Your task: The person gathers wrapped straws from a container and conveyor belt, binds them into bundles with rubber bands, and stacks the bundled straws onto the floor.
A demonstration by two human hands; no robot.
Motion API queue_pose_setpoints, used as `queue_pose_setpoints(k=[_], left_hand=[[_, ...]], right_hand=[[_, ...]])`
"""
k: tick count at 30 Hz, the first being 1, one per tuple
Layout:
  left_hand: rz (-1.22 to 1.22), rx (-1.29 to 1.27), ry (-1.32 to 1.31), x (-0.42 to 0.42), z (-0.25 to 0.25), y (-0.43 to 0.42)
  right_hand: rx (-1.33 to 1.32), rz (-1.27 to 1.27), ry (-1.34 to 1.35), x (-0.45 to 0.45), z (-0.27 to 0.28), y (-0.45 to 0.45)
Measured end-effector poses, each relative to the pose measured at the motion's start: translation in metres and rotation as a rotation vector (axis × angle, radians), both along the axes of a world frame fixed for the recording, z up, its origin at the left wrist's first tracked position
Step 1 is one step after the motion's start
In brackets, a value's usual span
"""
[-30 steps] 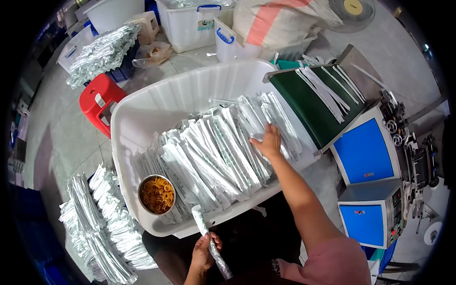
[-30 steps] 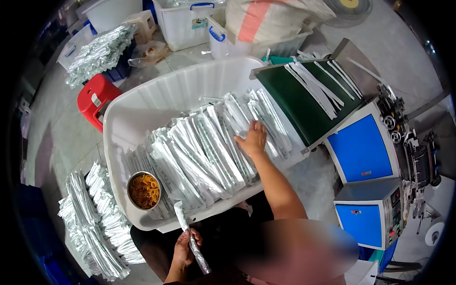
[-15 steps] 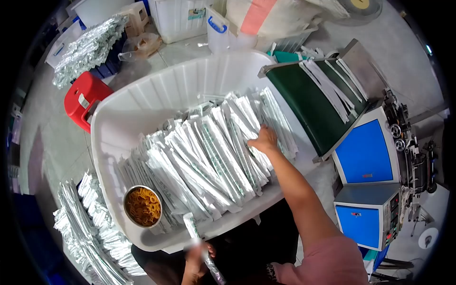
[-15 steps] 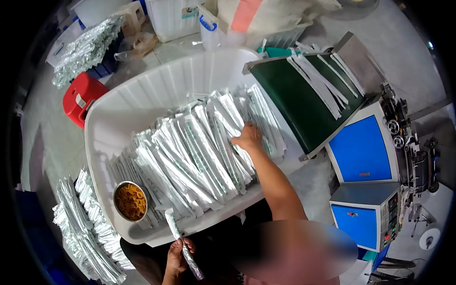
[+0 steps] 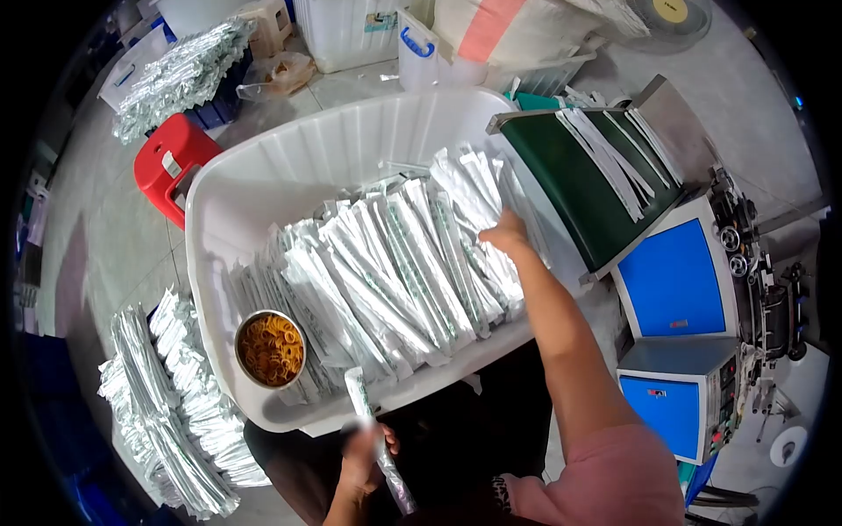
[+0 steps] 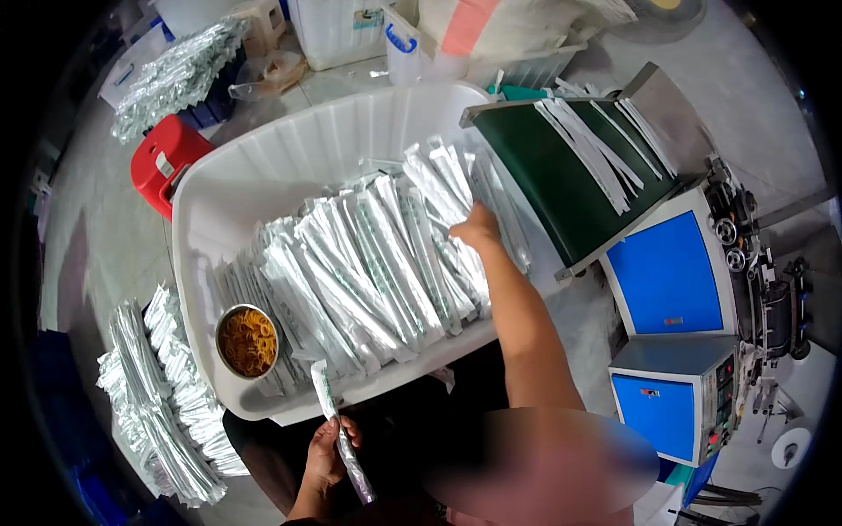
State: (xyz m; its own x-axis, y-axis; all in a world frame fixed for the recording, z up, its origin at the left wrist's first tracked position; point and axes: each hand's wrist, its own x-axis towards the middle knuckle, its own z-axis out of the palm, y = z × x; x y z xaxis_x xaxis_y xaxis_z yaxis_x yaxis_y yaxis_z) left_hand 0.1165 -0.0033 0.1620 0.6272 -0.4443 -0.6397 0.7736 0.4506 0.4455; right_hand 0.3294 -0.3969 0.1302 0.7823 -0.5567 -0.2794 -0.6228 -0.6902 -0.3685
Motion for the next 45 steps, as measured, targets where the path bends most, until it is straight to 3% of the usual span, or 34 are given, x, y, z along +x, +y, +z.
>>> queue_pose_setpoints(k=[3, 6, 8, 10, 12, 15, 16, 18, 19, 20, 22, 24, 26, 27, 28, 30, 32, 33, 34, 35, 36, 37, 38, 42, 44, 45], left_hand=[[0.013, -0.016, -0.016, 0.004, 0.014, -0.005], [0.008, -0.171, 0.045, 0.007, 0.032, -0.009], [-0.006, -0.296, -0.101, 0.011, 0.04, -0.01], [-0.037, -0.036, -0.373, 0.036, 0.059, -0.021], [0.127, 0.046, -0.381, 0.069, 0.082, -0.045], [0.193, -0.191, -0.659, 0.125, 0.105, -0.089], [0.143, -0.186, -0.72, 0.135, 0.117, -0.103], [0.092, -0.011, -0.56, 0.137, 0.104, -0.115], [0.078, -0.206, -0.261, 0.124, 0.14, -0.125], [-0.096, -0.2, -0.81, 0.126, 0.111, -0.124], [-0.127, -0.12, -0.979, 0.091, 0.136, -0.122], [0.071, 0.086, -1.684, 0.045, 0.12, -0.1], [0.006, 0.167, -0.477, 0.038, 0.13, -0.09], [0.03, 0.22, -0.359, 0.024, 0.146, -0.089], [-0.001, 0.211, -0.327, 0.013, 0.154, -0.085], [-0.046, 0.105, -0.457, 0.01, 0.144, -0.072], [-0.205, 0.005, -0.679, 0.03, 0.108, -0.056], [-0.063, -0.148, -0.491, 0.021, 0.114, -0.056], [-0.067, -0.116, -0.409, 0.021, 0.112, -0.05], [-0.168, -0.119, -0.326, 0.021, 0.108, -0.037], [-0.239, -0.181, -0.252, 0.029, 0.091, -0.03], [-0.322, -0.281, -0.199, 0.039, 0.08, -0.034], [-0.336, -0.583, -0.076, 0.021, 0.125, -0.065], [-0.302, -0.522, -0.24, 0.012, 0.087, -0.061], [-0.202, -0.395, -0.255, 0.013, 0.095, -0.049], [-0.19, -0.326, -0.296, 0.013, 0.093, -0.043]], right_hand=[[-0.077, -0.038, -0.057, -0.008, 0.049, 0.019], [-0.098, -0.078, -0.292, -0.024, 0.078, 0.022], [0.073, 0.011, -0.812, -0.04, 0.097, 0.024], [0.132, 0.008, -0.9, -0.057, 0.144, 0.047], [0.25, 0.127, -1.01, -0.069, 0.174, 0.055], [0.427, 0.329, -0.97, -0.088, 0.211, 0.069], [0.718, 0.412, -0.914, -0.094, 0.219, 0.078], [0.625, 0.533, -0.664, -0.105, 0.214, 0.1], [0.575, 0.651, -0.514, -0.119, 0.235, 0.118], [0.343, 0.632, -0.654, -0.125, 0.218, 0.141], [0.448, 0.589, -0.258, -0.144, 0.238, 0.157], [0.156, 0.735, -0.334, -0.159, 0.199, 0.174], [0.579, 0.647, -0.273, -0.201, 0.219, 0.171], [0.629, 0.704, -0.272, -0.197, 0.183, 0.176], [0.772, 0.647, -0.346, -0.211, 0.179, 0.178], [0.836, 0.585, -0.219, -0.235, 0.171, 0.179], [1.129, 0.477, -0.172, -0.246, 0.143, 0.181], [1.246, 0.462, -0.206, -0.256, 0.157, 0.18], [1.543, 0.438, -0.265, -0.261, 0.132, 0.191], [1.474, 0.36, -0.064, -0.267, 0.147, 0.193], [1.594, 0.201, 0.113, -0.266, 0.135, 0.198], [1.924, 0.127, 0.053, -0.271, 0.14, 0.198], [2.146, 0.163, 0.1, -0.27, 0.122, 0.199], [1.955, -0.012, 0.075, -0.292, 0.128, 0.206], [1.266, 0.382, -0.109, -0.287, 0.141, 0.198], [0.845, 0.367, -0.465, -0.289, 0.139, 0.204]])
